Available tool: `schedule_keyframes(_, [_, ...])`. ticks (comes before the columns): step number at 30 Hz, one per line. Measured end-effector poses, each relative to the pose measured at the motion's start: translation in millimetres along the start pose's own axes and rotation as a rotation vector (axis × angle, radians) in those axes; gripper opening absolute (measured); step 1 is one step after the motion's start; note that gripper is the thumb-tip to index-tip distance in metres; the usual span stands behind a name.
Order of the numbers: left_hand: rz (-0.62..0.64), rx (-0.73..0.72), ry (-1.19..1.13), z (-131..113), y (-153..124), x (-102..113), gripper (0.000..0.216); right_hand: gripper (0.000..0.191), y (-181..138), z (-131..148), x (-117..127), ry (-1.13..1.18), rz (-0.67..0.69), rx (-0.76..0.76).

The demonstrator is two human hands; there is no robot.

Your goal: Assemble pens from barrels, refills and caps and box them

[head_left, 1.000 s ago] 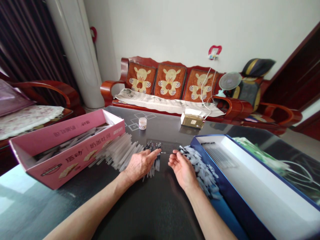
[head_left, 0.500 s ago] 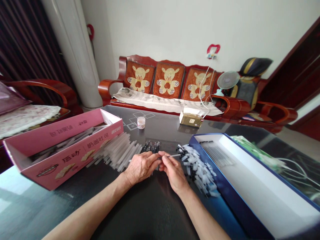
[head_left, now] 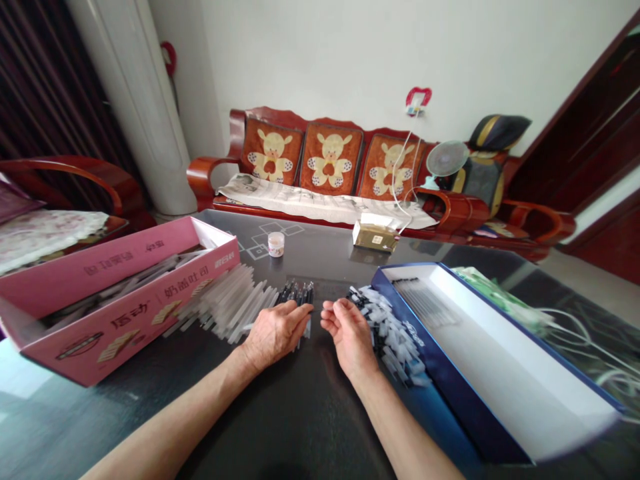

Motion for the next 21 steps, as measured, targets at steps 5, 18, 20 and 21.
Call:
schedule_keyframes(5, [0.019,-0.117,-0.079,-10,-1,-2,0.039,0.029,0,-9,4,-0.009,-0.057,-0.037])
schedule_keyframes(18, [0.036,-0.103,-0.064,-4,-3,-7,0.042,0.039,3,48,5,-1.81,-0.024,0.781])
schedule_keyframes(20, [0.035,-0.095,-0.058,-4,-2,-6,0.042,0.039,9,45,14,-1.895,-0.035,0.734])
schedule_keyframes(21, [0.034,-0.089,-0.055,-4,-2,-6,0.041,0.039,11,45,17,-1.905,-0.039,0.723])
Point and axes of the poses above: each hand's wrist, its own y-axis towards the middle knuckle, its own x-axis out of the back of the hand, z = x × y, the point moved 8 cm from there along y, towards the middle knuckle, and after that the axes turned 4 degrees about -y, right-handed, at the moved point
